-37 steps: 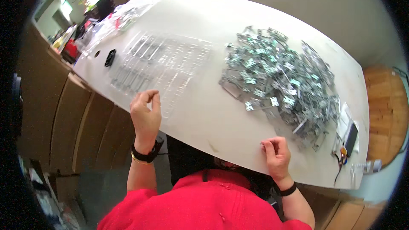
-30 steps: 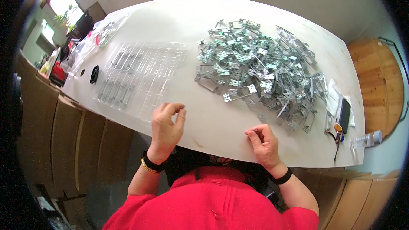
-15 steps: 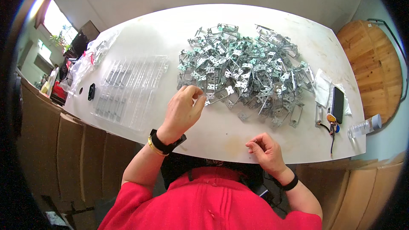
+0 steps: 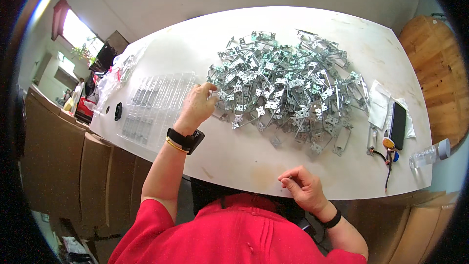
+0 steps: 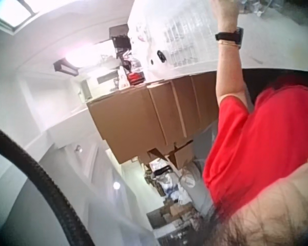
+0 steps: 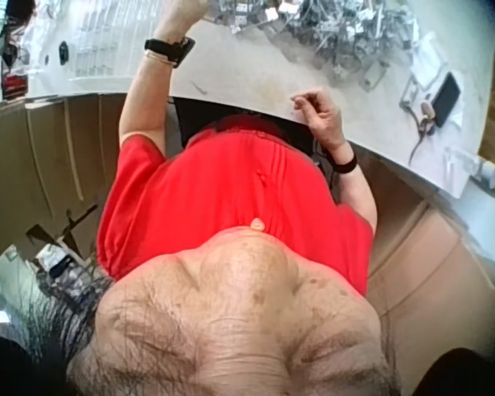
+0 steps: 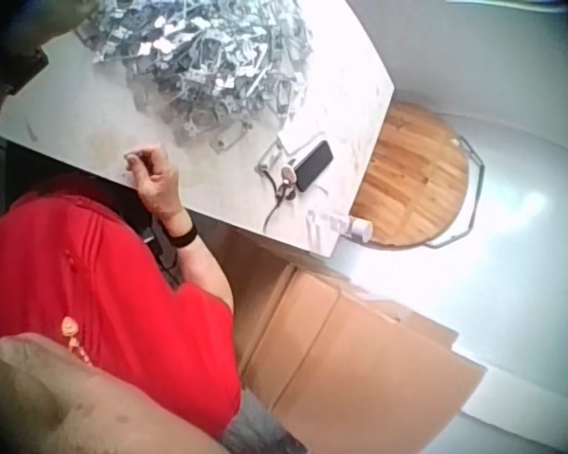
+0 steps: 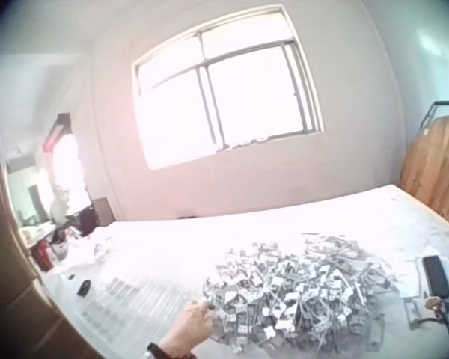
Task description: The person is assembling small metal brackets by inserting metal rods into them and placing them into a plastic organizer tray.
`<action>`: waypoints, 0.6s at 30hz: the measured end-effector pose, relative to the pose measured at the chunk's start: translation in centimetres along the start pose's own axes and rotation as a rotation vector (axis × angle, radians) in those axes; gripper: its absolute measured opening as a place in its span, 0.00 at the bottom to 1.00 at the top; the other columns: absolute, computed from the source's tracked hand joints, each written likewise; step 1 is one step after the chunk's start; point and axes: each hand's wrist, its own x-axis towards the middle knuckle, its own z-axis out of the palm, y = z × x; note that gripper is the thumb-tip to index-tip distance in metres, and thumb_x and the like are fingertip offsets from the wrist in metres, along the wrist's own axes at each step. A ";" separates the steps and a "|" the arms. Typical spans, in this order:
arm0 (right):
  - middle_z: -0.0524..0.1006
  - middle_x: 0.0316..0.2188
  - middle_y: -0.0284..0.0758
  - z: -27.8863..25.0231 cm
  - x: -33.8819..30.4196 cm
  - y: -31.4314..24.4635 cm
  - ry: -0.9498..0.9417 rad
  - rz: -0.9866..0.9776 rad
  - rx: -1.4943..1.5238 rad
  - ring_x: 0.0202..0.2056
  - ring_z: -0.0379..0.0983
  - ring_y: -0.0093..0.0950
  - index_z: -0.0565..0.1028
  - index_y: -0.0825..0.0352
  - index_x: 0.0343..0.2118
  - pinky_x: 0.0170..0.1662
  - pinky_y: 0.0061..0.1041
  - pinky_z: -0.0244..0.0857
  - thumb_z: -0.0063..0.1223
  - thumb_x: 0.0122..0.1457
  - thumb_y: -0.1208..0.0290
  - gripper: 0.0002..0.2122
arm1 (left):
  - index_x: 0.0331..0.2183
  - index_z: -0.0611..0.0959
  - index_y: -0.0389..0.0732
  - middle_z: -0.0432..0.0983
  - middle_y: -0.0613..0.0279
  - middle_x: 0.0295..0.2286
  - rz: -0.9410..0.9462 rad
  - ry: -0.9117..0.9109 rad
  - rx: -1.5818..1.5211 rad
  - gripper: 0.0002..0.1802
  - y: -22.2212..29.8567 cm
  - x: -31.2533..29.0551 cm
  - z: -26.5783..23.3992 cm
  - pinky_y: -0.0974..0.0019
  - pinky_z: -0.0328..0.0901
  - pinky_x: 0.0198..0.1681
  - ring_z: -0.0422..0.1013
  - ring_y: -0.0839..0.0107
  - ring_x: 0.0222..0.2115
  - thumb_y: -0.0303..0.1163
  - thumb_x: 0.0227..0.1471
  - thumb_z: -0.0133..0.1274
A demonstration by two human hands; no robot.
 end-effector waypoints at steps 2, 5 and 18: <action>0.82 0.34 0.30 -0.1 0.0 0.1 -0.006 -0.018 -0.013 0.35 0.78 0.18 0.78 0.66 0.43 0.40 0.21 0.72 0.59 0.69 0.74 0.03 | 0.49 0.84 0.36 0.79 0.47 0.41 -0.017 -0.020 0.008 0.22 0.6 0.1 0.4 0.53 0.70 0.51 0.76 0.53 0.44 0.36 0.54 0.61; 0.83 0.34 0.31 -0.2 0.0 0.2 -0.017 -0.027 0.000 0.35 0.79 0.19 0.78 0.66 0.43 0.40 0.21 0.73 0.59 0.69 0.75 0.04 | 0.48 0.84 0.34 0.79 0.46 0.42 -0.040 -0.042 0.050 0.25 1.1 0.5 1.2 0.54 0.70 0.52 0.76 0.51 0.46 0.39 0.51 0.64; 0.83 0.34 0.32 -0.2 0.1 -0.2 -0.031 -0.060 -0.049 0.35 0.80 0.18 0.77 0.67 0.43 0.39 0.20 0.74 0.59 0.69 0.75 0.04 | 0.43 0.84 0.29 0.81 0.35 0.40 0.050 -0.039 0.081 0.24 1.0 2.0 2.7 0.49 0.71 0.51 0.77 0.43 0.45 0.36 0.47 0.63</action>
